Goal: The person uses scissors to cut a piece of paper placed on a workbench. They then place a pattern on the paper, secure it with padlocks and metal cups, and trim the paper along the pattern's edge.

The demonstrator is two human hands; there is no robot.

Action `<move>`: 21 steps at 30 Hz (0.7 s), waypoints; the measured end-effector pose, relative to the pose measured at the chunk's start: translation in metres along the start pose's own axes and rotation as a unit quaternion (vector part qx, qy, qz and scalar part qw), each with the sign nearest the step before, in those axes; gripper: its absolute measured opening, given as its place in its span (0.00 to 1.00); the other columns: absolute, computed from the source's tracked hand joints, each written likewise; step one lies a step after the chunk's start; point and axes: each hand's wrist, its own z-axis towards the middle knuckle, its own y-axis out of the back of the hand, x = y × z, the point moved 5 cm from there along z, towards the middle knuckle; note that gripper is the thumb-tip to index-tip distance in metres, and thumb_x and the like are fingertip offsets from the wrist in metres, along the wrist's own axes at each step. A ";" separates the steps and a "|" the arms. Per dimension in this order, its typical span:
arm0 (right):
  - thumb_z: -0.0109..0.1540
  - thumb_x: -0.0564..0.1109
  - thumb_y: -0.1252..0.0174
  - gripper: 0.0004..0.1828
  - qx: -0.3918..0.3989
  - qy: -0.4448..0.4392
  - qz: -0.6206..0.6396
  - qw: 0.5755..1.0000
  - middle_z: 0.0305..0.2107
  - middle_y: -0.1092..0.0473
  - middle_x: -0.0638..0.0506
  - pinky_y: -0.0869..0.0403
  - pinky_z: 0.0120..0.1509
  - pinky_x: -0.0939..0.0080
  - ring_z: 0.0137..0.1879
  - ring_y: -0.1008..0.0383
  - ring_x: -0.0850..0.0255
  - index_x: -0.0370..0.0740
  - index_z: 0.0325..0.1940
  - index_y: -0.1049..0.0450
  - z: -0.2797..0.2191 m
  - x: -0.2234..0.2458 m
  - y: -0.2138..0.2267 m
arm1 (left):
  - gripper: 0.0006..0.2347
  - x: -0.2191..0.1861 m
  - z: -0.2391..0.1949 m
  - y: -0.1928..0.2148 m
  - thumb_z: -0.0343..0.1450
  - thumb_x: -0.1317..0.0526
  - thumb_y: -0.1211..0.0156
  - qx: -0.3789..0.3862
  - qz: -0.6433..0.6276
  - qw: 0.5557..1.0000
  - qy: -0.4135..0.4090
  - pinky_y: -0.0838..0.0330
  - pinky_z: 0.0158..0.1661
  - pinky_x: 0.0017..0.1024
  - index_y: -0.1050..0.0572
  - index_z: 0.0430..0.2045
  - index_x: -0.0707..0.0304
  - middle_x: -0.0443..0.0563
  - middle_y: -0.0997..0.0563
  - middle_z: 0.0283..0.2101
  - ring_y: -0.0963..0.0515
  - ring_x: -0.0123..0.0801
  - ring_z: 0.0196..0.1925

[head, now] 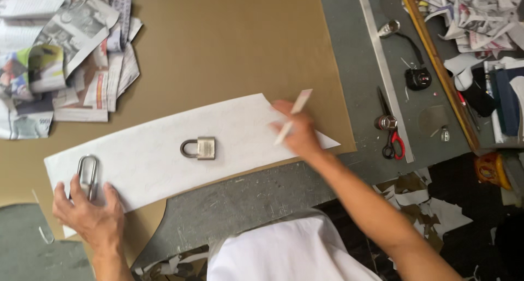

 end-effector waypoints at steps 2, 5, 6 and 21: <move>0.63 0.43 0.33 0.17 -0.070 -0.094 -0.099 0.988 0.55 0.26 0.44 0.26 0.64 0.52 0.61 0.25 0.48 0.40 0.56 0.24 -0.008 -0.046 0.067 | 0.21 -0.015 -0.001 -0.005 0.77 0.62 0.35 -0.022 -0.008 1.000 0.002 0.49 0.72 0.57 0.32 0.63 0.72 0.71 0.39 0.71 0.42 0.62 0.73; 0.69 0.42 0.34 0.16 -0.153 -0.148 -0.189 0.958 0.52 0.26 0.39 0.27 0.61 0.50 0.59 0.26 0.47 0.37 0.60 0.25 -0.025 -0.100 0.158 | 0.20 -0.046 -0.010 -0.007 0.79 0.63 0.37 -0.038 -0.031 0.999 0.005 0.52 0.72 0.55 0.32 0.65 0.71 0.70 0.40 0.73 0.44 0.60 0.76; 0.68 0.43 0.34 0.17 -0.176 -0.161 -0.200 0.950 0.48 0.25 0.41 0.26 0.56 0.50 0.55 0.23 0.48 0.37 0.59 0.25 -0.029 -0.113 0.182 | 0.20 -0.062 -0.010 -0.010 0.79 0.63 0.37 -0.045 -0.042 0.998 0.005 0.52 0.72 0.54 0.32 0.65 0.70 0.69 0.40 0.73 0.44 0.59 0.76; 0.61 0.47 0.28 0.23 -0.025 -0.301 -0.282 0.911 0.41 0.24 0.41 0.25 0.52 0.50 0.45 0.22 0.48 0.42 0.59 0.21 -0.090 -0.106 0.199 | 0.24 -0.194 -0.015 -0.025 0.70 0.62 0.34 0.034 -0.197 0.978 -0.055 0.46 0.69 0.51 0.31 0.61 0.66 0.63 0.35 0.68 0.38 0.55 0.70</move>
